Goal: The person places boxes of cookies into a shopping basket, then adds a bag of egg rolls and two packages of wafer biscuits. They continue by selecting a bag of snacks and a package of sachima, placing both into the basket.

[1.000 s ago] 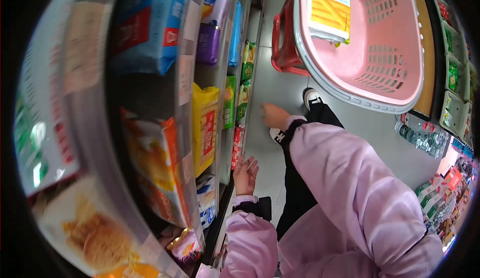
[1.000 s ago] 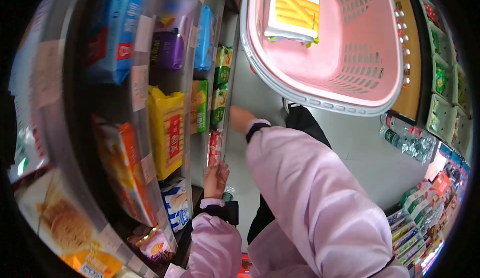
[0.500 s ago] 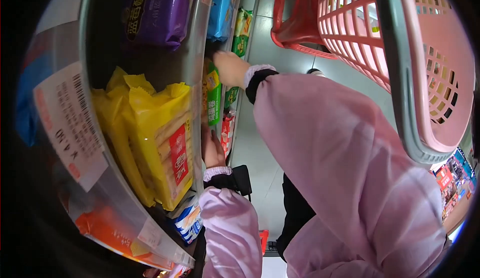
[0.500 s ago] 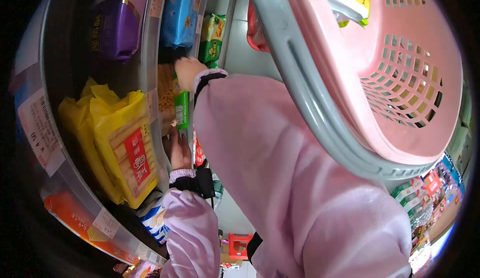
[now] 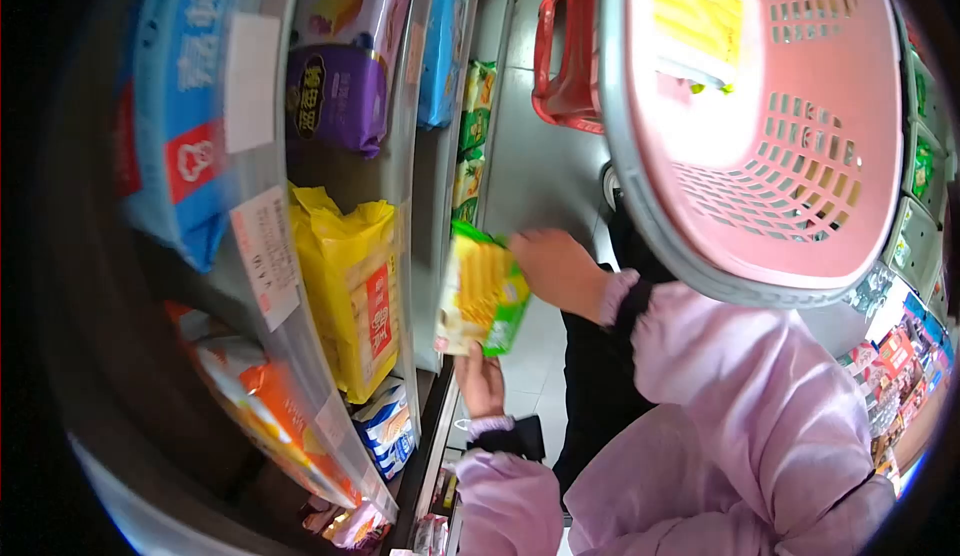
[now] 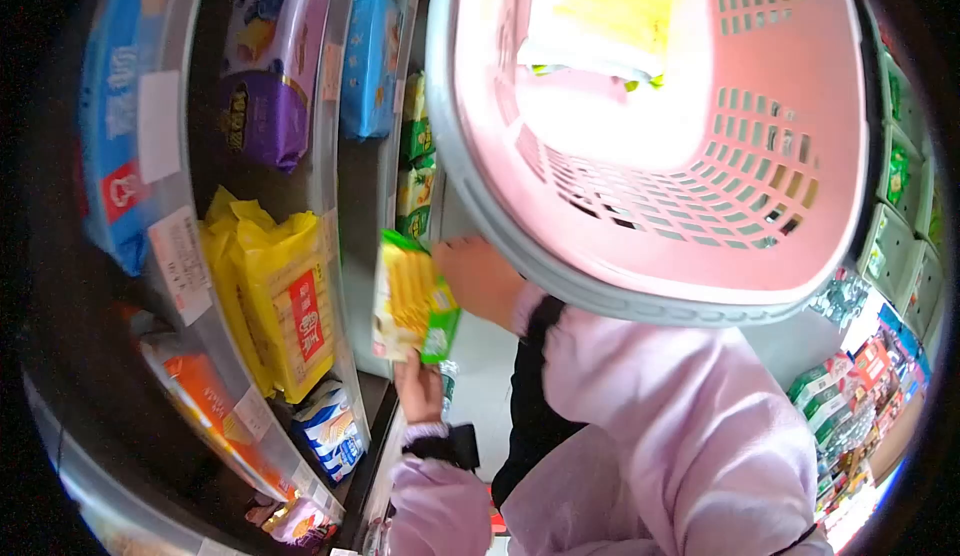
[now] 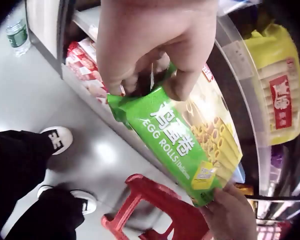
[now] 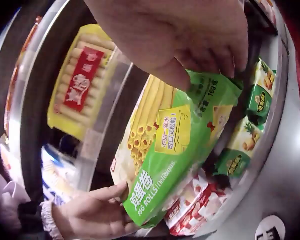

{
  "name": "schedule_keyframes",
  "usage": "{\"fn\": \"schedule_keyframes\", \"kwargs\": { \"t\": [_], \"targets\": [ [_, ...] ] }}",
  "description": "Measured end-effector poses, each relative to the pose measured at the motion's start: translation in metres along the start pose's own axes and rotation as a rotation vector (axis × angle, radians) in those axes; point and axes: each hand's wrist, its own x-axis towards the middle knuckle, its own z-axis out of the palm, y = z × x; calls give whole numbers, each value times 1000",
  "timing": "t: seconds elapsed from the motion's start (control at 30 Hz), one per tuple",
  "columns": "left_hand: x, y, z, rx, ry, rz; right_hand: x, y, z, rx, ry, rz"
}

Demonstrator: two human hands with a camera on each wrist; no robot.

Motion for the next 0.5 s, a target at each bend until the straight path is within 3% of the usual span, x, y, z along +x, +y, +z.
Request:
{"fn": "schedule_keyframes", "kwargs": {
  "t": [0.23,0.37,0.5],
  "targets": [
    [-135,-13,14,-91,-76,-258,-133,-41,-100,66,-78,-38],
    [-195,22,55,-62,-158,-232,-178,-78,-175,94,92,-219],
    [-224,70,107,-3,-359,-99,-200,-108,-257,157,189,-240]
  ]
}}
